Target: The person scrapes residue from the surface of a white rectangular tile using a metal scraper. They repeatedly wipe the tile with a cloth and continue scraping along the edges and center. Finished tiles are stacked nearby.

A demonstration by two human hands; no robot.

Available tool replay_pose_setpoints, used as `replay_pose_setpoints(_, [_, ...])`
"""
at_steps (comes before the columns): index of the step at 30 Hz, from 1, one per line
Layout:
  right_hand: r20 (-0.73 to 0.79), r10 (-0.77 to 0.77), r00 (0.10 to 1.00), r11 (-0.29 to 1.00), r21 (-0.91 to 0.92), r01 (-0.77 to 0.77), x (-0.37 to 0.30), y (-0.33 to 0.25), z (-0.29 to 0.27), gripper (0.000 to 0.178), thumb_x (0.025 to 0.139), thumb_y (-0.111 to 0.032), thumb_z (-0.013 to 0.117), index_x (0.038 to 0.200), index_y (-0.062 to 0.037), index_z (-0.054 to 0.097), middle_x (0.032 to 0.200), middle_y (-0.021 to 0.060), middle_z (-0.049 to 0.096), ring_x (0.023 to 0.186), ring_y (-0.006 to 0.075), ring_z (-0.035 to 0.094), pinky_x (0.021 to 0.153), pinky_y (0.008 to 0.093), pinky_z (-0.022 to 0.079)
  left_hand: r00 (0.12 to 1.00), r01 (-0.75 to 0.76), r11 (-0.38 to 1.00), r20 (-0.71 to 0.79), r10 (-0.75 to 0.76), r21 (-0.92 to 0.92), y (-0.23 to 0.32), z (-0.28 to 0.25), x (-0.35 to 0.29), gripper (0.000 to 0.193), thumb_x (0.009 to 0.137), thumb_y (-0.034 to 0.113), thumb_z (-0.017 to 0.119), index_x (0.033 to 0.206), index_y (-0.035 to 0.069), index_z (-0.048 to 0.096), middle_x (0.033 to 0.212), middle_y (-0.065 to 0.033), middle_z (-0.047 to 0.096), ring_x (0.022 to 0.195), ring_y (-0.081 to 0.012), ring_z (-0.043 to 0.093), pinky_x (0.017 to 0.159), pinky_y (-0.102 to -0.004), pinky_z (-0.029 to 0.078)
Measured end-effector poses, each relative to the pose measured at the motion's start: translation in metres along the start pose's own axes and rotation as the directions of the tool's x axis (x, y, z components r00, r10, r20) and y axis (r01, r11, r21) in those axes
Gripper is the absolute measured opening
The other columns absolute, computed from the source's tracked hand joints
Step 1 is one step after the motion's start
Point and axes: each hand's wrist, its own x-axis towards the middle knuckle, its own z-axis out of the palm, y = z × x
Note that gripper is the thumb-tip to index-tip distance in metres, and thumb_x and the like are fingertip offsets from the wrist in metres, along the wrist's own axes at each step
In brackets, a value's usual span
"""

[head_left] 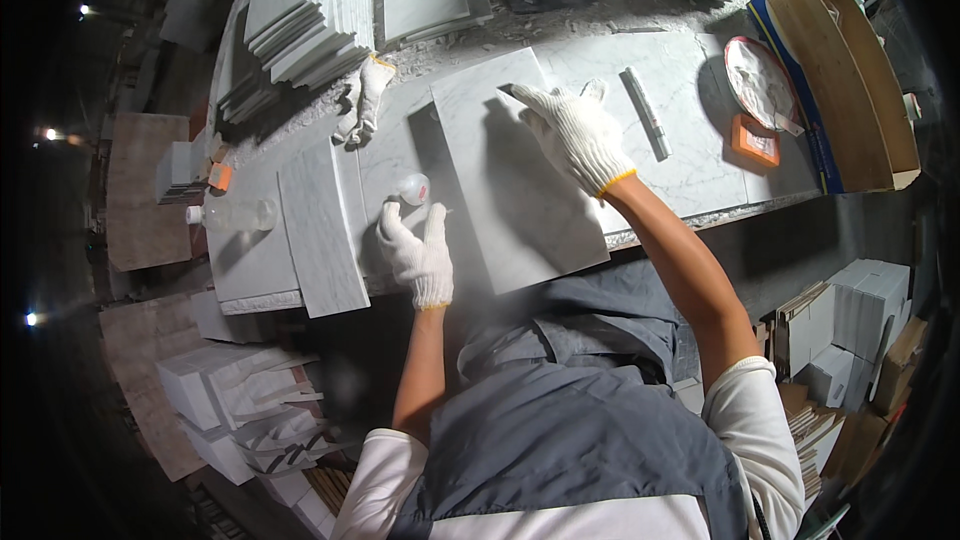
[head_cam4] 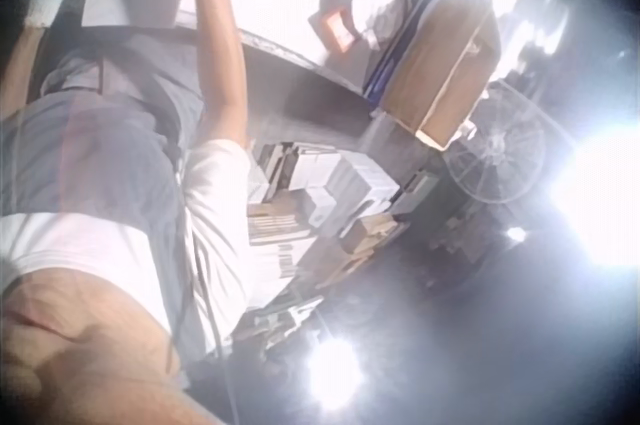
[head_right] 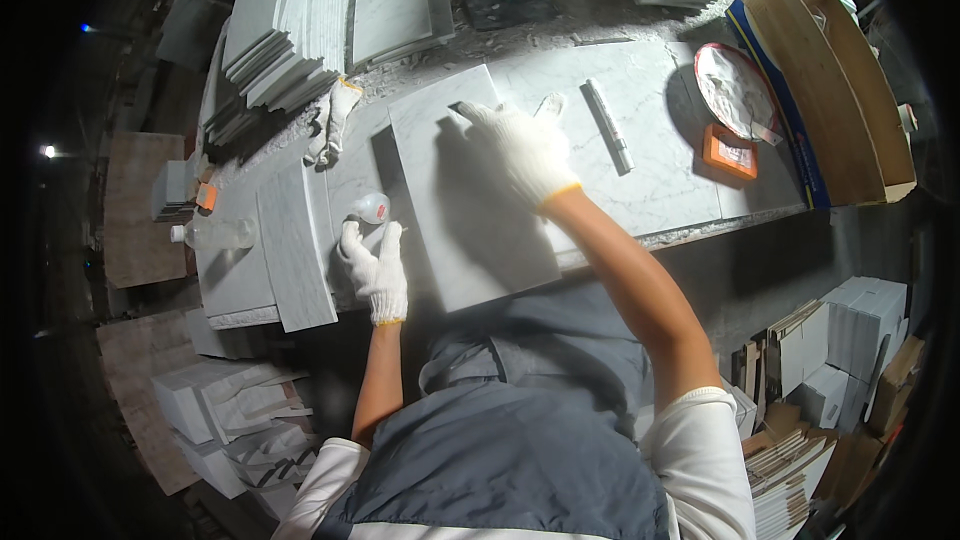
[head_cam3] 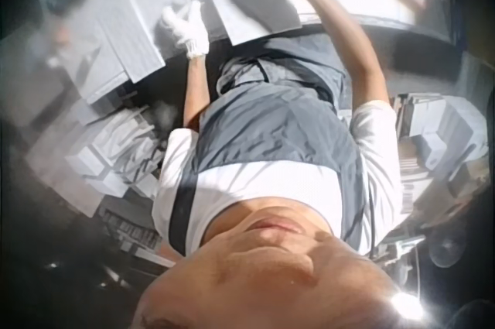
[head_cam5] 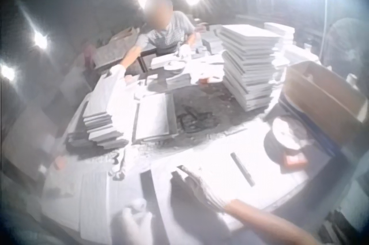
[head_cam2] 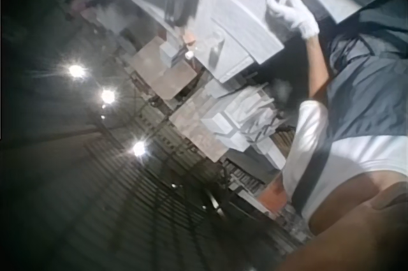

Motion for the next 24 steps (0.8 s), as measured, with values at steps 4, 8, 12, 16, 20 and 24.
replay_pose_setpoints(4, [0.237,0.062,0.969,0.990,-0.137,-0.029,0.008,-0.015,-0.012,0.035,0.100,-0.019,0.060,0.134,-0.0149,0.066,0.092,0.0133,0.075,0.088,0.0309,0.072,0.096,0.0577,0.043,0.998,0.064,0.995,0.019,-0.066,0.072,0.009,0.009,0.012,0.068,0.087,0.040,0.080,0.138,0.003,0.053,0.141,-0.0219,0.053,0.131,-0.0405,0.049,0.109,-0.0500,0.042])
replay_pose_setpoints(8, [0.461,0.151,0.874,0.987,-0.021,-0.160,-0.007,-0.010,-0.023,0.037,0.100,-0.020,0.059,0.135,-0.0106,0.065,0.094,0.0144,0.076,0.090,0.0307,0.072,0.096,0.0392,0.049,0.997,0.074,0.997,-0.004,-0.074,0.032,0.007,0.017,0.025,0.057,0.088,0.037,0.079,0.129,0.000,0.061,0.131,-0.0206,0.059,0.126,-0.0378,0.053,0.105,-0.0487,0.044])
replay_pose_setpoints(12, [0.050,0.052,0.997,0.996,-0.077,-0.048,-0.030,0.009,-0.003,0.042,0.100,-0.017,0.060,0.142,-0.0125,0.059,0.099,0.0169,0.074,0.087,0.0328,0.072,0.083,0.0381,0.056,0.998,0.044,0.994,-0.031,-0.047,-0.103,0.006,0.021,0.033,0.048,0.089,0.030,0.079,0.124,0.001,0.064,0.121,-0.0172,0.065,0.114,-0.0308,0.062,0.101,-0.0433,0.048])
replay_pose_setpoints(16, [-0.039,0.273,0.961,0.866,0.446,-0.228,-0.058,0.031,0.016,0.052,0.098,-0.012,0.064,0.149,-0.0191,0.053,0.111,0.0170,0.071,0.081,0.0273,0.070,0.072,0.0379,0.057,0.996,0.088,0.858,0.068,-0.062,-0.507,0.020,0.024,0.040,0.041,0.093,0.020,0.077,0.127,0.002,0.064,0.113,-0.0133,0.070,0.097,-0.0215,0.069,0.090,-0.0354,0.054])
replay_pose_setpoints(20, [-0.338,0.183,0.923,0.945,0.318,-0.071,-0.070,0.038,0.016,0.052,0.096,-0.012,0.061,0.146,-0.0250,0.054,0.101,0.0173,0.068,0.085,0.0302,0.067,0.074,0.0405,0.054,0.962,-0.225,0.915,0.074,0.264,-0.335,0.048,0.026,0.057,0.043,0.093,0.021,0.076,0.131,0.005,0.062,0.118,-0.0133,0.070,0.103,-0.0253,0.069,0.093,-0.0374,0.054])
replay_pose_setpoints(24, [-0.043,0.353,0.934,0.866,0.392,-0.310,-0.078,0.038,0.012,0.047,0.095,-0.010,0.057,0.139,-0.0272,0.058,0.094,0.0184,0.067,0.087,0.0358,0.066,0.076,0.0448,0.054,0.834,-0.551,0.812,0.095,0.544,0.192,0.067,0.033,0.076,0.050,0.089,0.030,0.078,0.134,0.018,0.062,0.122,-0.0105,0.066,0.117,-0.0320,0.061,0.101,-0.0468,0.049])
